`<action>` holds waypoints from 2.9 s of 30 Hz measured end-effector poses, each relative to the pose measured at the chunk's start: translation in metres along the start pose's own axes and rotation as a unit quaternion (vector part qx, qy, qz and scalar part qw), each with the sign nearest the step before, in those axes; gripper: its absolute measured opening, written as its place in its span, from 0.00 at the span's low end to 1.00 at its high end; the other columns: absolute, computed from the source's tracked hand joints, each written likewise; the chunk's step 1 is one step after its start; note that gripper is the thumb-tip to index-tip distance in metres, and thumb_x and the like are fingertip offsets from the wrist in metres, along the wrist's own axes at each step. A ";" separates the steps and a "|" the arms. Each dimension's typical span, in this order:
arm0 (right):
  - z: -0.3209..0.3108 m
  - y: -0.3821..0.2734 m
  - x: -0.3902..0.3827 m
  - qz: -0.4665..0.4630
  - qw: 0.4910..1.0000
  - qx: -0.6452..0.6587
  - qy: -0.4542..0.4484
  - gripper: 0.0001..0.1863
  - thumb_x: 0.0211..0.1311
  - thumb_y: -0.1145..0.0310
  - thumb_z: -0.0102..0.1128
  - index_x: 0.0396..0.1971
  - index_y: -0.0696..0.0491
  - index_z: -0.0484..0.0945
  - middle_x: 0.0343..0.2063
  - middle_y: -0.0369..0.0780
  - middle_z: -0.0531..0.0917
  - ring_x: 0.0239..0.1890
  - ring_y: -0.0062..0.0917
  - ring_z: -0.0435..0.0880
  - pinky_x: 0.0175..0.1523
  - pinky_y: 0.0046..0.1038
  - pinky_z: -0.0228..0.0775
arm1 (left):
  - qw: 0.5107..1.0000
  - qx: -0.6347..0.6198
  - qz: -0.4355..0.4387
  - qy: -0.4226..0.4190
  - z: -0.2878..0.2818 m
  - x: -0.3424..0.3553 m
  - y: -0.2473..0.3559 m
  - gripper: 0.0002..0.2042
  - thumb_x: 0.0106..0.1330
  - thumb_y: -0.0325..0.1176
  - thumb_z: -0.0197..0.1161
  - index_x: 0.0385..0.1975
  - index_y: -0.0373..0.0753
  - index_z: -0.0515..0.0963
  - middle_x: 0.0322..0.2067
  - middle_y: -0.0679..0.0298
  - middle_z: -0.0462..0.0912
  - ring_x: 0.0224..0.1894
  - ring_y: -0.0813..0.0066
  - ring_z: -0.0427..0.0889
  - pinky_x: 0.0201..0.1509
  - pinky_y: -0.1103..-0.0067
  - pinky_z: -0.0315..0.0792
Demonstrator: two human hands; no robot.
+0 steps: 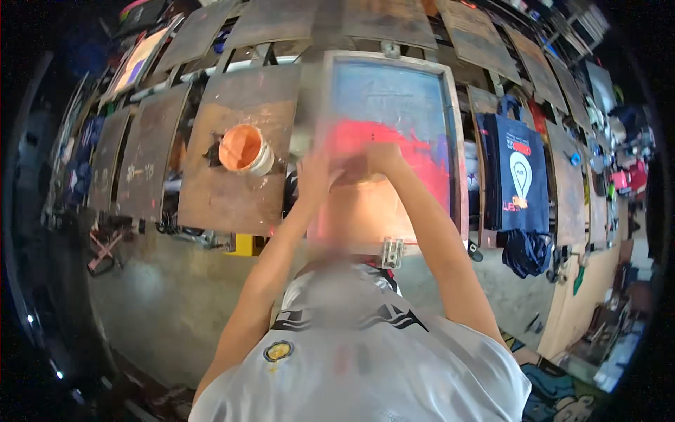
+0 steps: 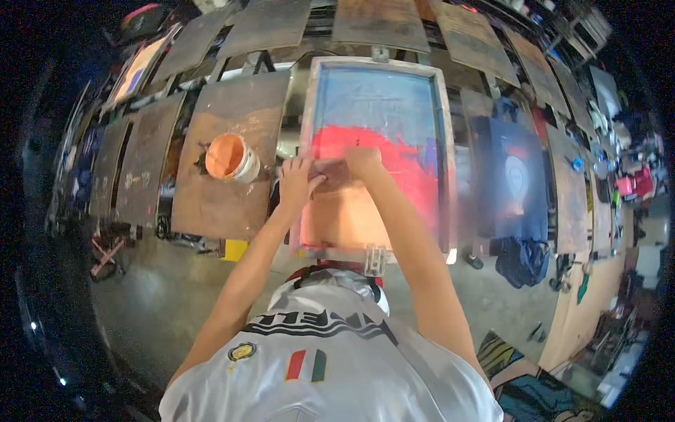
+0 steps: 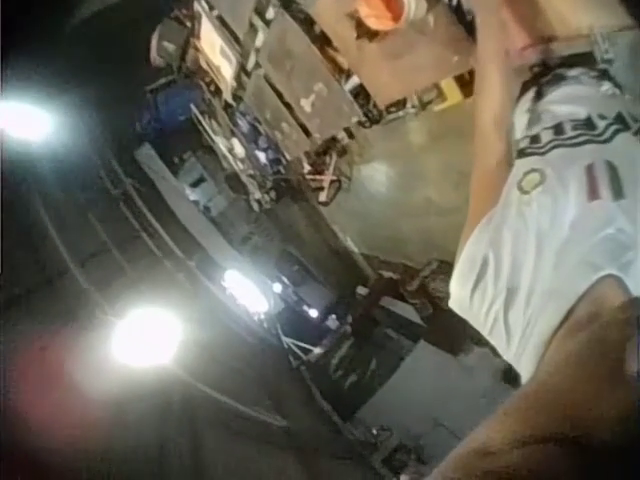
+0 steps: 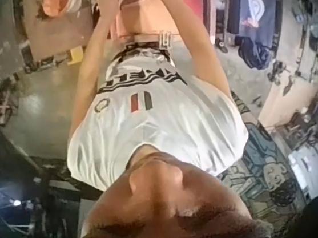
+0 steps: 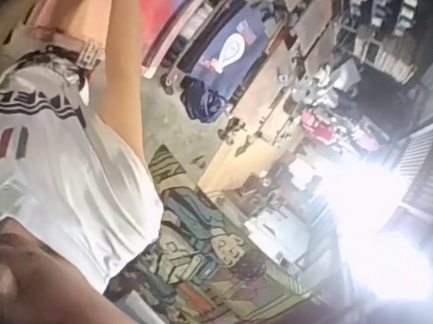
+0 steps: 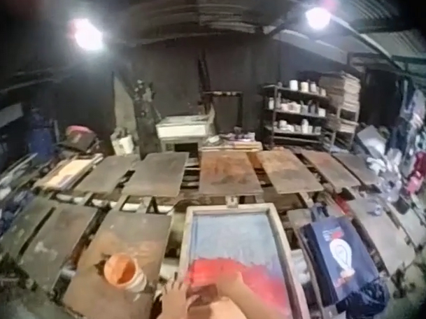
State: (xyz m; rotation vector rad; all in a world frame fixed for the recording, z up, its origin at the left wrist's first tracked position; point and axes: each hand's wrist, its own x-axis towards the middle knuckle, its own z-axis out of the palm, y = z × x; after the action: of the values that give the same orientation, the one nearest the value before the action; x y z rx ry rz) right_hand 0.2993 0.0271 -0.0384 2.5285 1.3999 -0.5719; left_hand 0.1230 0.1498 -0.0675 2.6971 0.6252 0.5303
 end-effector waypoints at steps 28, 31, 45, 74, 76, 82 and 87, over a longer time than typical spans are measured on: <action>0.066 -0.005 -0.183 0.415 0.836 0.296 0.203 0.32 0.52 0.51 0.69 0.46 0.59 0.67 0.38 0.56 0.83 0.40 0.52 0.84 0.44 0.49 0.76 | 0.822 0.023 0.511 -0.249 0.064 0.115 0.167 0.29 0.39 0.45 0.79 0.46 0.51 0.78 0.48 0.74 0.78 0.57 0.67 0.72 0.59 0.63 0.67; 0.057 -0.005 -0.160 0.393 0.861 0.263 0.187 0.29 0.53 0.52 0.67 0.45 0.58 0.67 0.39 0.54 0.83 0.41 0.50 0.85 0.45 0.48 0.76 | 0.859 0.012 0.471 -0.200 0.059 0.120 0.128 0.30 0.40 0.45 0.79 0.47 0.51 0.78 0.49 0.74 0.78 0.57 0.67 0.71 0.60 0.64 0.66; 0.009 -0.012 -0.080 0.081 0.993 0.040 0.082 0.32 0.47 0.49 0.71 0.47 0.53 0.69 0.43 0.48 0.81 0.48 0.46 0.82 0.51 0.50 0.73 | 0.991 -0.116 0.072 -0.002 -0.010 -0.020 0.013 0.26 0.53 0.47 0.71 0.52 0.48 0.76 0.48 0.67 0.76 0.50 0.59 0.71 0.54 0.62 0.65; 0.071 0.108 -0.210 0.122 0.974 0.151 0.118 0.37 0.44 0.41 0.69 0.44 0.55 0.70 0.27 0.47 0.85 0.31 0.41 0.87 0.35 0.42 0.78 | 0.935 -0.107 0.292 -0.168 0.038 0.032 0.174 0.31 0.45 0.41 0.76 0.52 0.43 0.74 0.54 0.60 0.73 0.60 0.54 0.67 0.64 0.62 0.64; 0.076 0.099 -0.214 0.116 0.961 0.200 0.151 0.33 0.48 0.47 0.69 0.44 0.55 0.68 0.28 0.47 0.84 0.32 0.43 0.86 0.34 0.42 0.77 | 0.933 -0.095 0.301 -0.172 0.038 0.039 0.175 0.32 0.44 0.42 0.77 0.52 0.43 0.75 0.54 0.60 0.74 0.59 0.55 0.68 0.64 0.62 0.64; 0.072 0.084 -0.201 0.116 0.936 0.285 0.174 0.26 0.50 0.59 0.70 0.43 0.56 0.68 0.36 0.48 0.82 0.35 0.44 0.86 0.39 0.43 0.79 | 0.934 -0.023 0.310 -0.176 0.032 0.040 0.158 0.32 0.43 0.42 0.76 0.53 0.44 0.75 0.55 0.61 0.74 0.59 0.54 0.68 0.64 0.62 0.64; 0.053 0.071 -0.184 0.104 0.942 0.294 0.122 0.26 0.51 0.59 0.70 0.44 0.55 0.68 0.38 0.48 0.82 0.37 0.44 0.86 0.40 0.43 0.79 | 0.952 -0.023 0.267 -0.150 0.024 0.041 0.135 0.32 0.42 0.42 0.76 0.52 0.45 0.75 0.56 0.62 0.74 0.59 0.56 0.68 0.63 0.64 0.64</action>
State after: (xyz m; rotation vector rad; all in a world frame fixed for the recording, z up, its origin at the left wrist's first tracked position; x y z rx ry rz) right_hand 0.2590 -0.1708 -0.0096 3.2692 1.1253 -0.7459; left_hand 0.2153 0.0487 -0.0255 2.8064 -0.2079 0.2371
